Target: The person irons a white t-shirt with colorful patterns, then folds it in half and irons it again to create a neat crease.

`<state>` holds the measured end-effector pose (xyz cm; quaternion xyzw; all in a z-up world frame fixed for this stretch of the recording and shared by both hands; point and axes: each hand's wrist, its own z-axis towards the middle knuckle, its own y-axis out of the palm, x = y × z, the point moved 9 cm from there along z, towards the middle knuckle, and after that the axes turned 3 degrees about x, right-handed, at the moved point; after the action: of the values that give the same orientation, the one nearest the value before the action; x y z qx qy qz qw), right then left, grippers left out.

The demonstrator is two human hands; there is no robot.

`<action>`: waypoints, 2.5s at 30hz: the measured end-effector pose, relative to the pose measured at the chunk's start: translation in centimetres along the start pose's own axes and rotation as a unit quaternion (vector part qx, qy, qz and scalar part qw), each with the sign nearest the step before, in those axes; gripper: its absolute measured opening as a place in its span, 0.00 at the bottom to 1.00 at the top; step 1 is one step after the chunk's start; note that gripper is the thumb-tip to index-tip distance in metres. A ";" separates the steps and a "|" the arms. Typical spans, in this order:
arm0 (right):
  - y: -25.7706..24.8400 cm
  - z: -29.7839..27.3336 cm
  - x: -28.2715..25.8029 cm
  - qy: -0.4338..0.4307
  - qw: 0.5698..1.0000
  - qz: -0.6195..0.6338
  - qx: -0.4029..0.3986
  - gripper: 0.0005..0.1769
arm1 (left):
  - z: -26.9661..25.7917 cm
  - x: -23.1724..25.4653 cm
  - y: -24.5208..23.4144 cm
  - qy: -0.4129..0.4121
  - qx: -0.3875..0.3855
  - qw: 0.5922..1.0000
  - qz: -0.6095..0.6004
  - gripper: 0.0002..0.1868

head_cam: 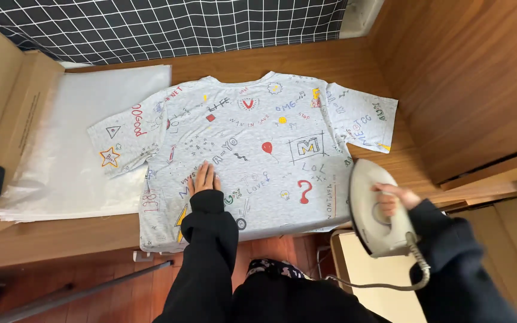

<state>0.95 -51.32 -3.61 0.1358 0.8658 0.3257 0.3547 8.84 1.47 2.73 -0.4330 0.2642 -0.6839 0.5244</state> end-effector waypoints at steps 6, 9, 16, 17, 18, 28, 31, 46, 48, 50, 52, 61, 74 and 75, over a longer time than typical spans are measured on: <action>2.8 -2.8 -1.7 -0.027 0.988 -0.053 0.140 0.13 | -0.2 -1.9 2.7 0.002 -0.015 1.000 -0.006 0.28; 2.5 -0.8 0.5 -0.025 0.995 -0.004 0.094 0.23 | 0.0 -2.7 3.5 -0.024 -0.042 0.993 -0.109 0.33; 19.6 1.5 3.3 -0.013 0.974 -0.165 0.154 0.09 | 0.7 -4.1 3.6 -0.145 -0.097 0.949 -0.262 0.12; 21.5 3.0 4.8 0.021 0.978 -0.167 0.125 0.08 | 1.0 -5.1 4.3 -0.137 -0.048 0.929 -0.340 0.11; 23.2 4.2 6.1 0.055 0.979 -0.169 0.097 0.07 | 1.3 -6.1 5.0 -0.126 0.001 0.900 -0.417 0.13; 35.6 9.4 10.4 0.140 0.975 -0.172 -0.007 0.09 | 1.4 -0.6 -5.1 -0.139 0.032 0.939 -0.313 0.10; 31.9 11.0 10.6 0.141 0.978 -0.151 0.018 0.09 | 0.9 -1.9 -3.2 -0.137 0.052 0.945 -0.291 0.11; 9.6 6.4 -1.4 0.028 0.999 -0.002 -0.024 0.15 | -1.1 -8.0 7.6 -0.127 -0.025 0.663 -0.737 0.14; 9.6 6.3 -1.4 0.023 0.999 0.019 -0.044 0.15 | -0.5 -4.7 1.7 -0.148 -0.034 0.676 -0.721 0.14; 9.4 6.5 -1.4 0.014 0.999 0.007 -0.042 0.15 | -0.6 -5.2 2.6 -0.182 -0.087 0.723 -0.661 0.16; 9.6 6.4 -1.5 0.003 0.999 -0.003 -0.039 0.16 | -2.6 -10.1 9.1 -0.213 -0.142 0.763 -0.593 0.20; 14.7 6.9 -1.2 -0.001 0.999 -0.008 -0.052 0.14 | -1.0 -2.3 -1.5 -0.380 -0.477 0.779 -0.146 0.18; 35.5 14.8 8.6 0.127 0.983 -0.136 -0.009 0.07 | -2.2 -6.9 3.8 -0.411 -0.333 0.832 -0.170 0.14; 36.7 15.2 8.8 0.144 0.981 -0.128 -0.013 0.06 | -4.2 -10.4 6.4 -0.482 -0.222 0.826 -0.192 0.10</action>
<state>5.56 -12.54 7.87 -0.0288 0.9137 0.3048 0.2671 9.15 8.92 -7.80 -0.8540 0.0339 -0.3983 0.3330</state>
